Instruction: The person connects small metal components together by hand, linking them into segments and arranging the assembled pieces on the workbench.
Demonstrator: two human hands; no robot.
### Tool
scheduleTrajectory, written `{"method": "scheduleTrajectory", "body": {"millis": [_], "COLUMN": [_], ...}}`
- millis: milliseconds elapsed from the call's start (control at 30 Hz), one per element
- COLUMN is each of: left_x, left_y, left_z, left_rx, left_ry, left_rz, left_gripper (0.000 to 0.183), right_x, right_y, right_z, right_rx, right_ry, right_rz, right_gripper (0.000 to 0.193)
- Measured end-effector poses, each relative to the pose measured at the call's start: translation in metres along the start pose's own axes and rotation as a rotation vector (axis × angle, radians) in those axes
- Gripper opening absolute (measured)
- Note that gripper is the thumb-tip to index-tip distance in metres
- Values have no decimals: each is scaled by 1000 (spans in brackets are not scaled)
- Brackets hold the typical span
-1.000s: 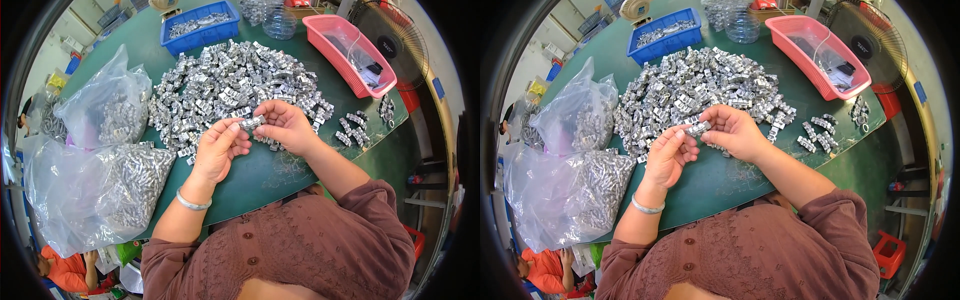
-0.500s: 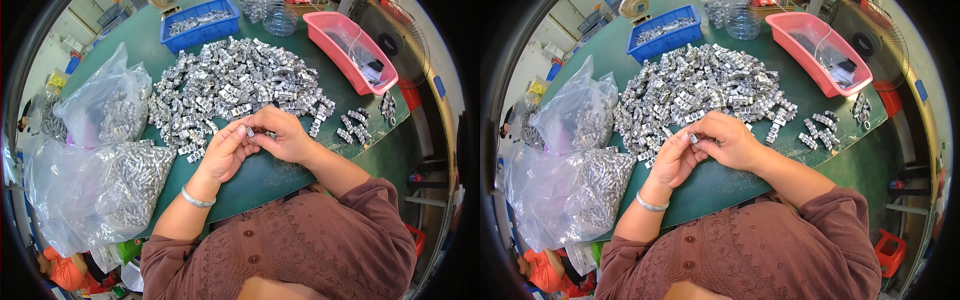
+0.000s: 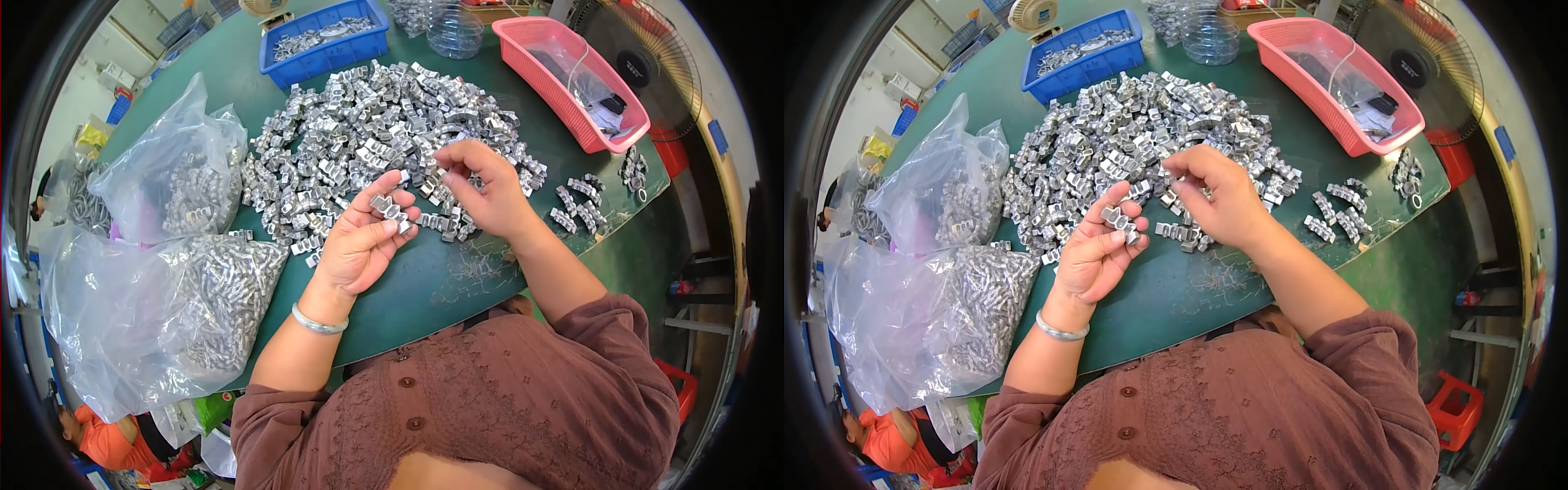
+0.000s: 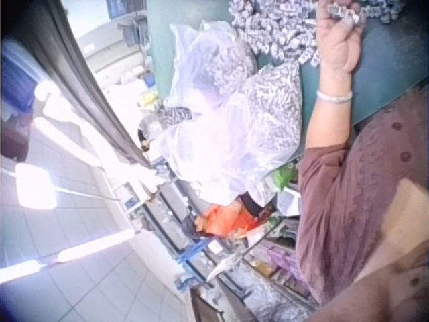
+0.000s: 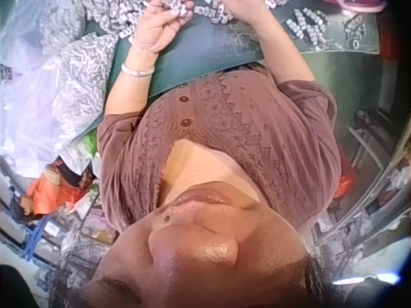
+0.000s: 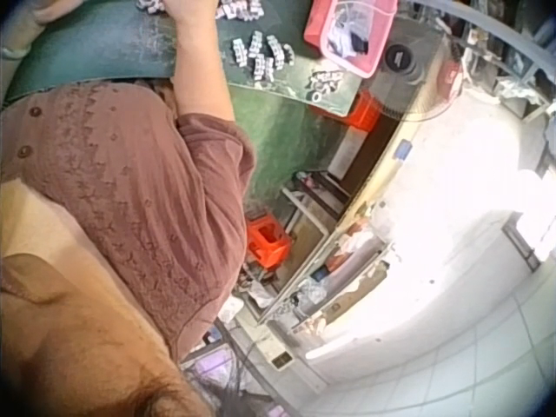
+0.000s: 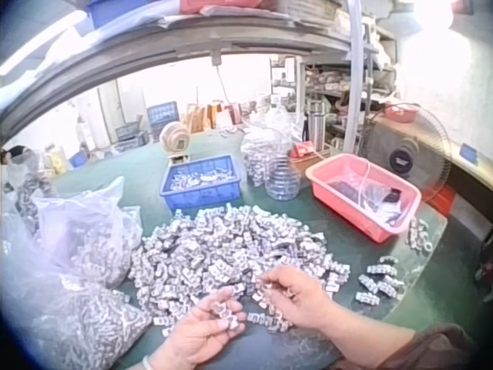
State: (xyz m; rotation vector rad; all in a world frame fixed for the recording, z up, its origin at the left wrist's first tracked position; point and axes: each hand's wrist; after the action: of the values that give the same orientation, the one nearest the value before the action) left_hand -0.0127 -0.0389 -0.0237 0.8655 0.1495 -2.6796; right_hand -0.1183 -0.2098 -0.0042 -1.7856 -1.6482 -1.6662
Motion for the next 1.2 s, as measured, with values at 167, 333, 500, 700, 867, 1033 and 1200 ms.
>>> {"method": "scheduleTrajectory", "body": {"millis": [167,333,500,700,867,1033,1200], "left_x": [1,0,-1,-1,-1,1,0], "left_y": [2,3,2,1,2,0,0], "left_z": [2,-8,-9,-3,0,2,4], "left_rx": [-108,-161,-166,-207,-231,-238,-240], "left_ry": [41,-12,-48,20,115,129,141], "left_rz": [-12,4,3,-9,-23,-26,-30], "left_gripper": [47,42,38,35,32,31,29], "right_x": [-12,-11,-2,-11,-12,-11,-15], "right_y": [2,-1,5,9,10,10,11], "right_z": [-6,-3,3,11,14,19,19], "right_rx": [-2,139,69,29,31,-10,-35], "right_ry": [-277,-635,-636,-790,-776,-800,-738], "right_rz": [-39,-163,-80,-103,-64,-85,-82], "right_gripper": [16,13,15,21,21,18,15]}}
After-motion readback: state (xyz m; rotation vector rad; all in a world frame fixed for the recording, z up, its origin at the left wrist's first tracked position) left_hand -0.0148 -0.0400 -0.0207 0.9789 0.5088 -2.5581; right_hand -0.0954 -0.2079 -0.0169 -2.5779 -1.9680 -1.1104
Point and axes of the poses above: each hand's wrist, its own y-axis towards the middle knuckle, its own z-axis out of the palm, x = y × z
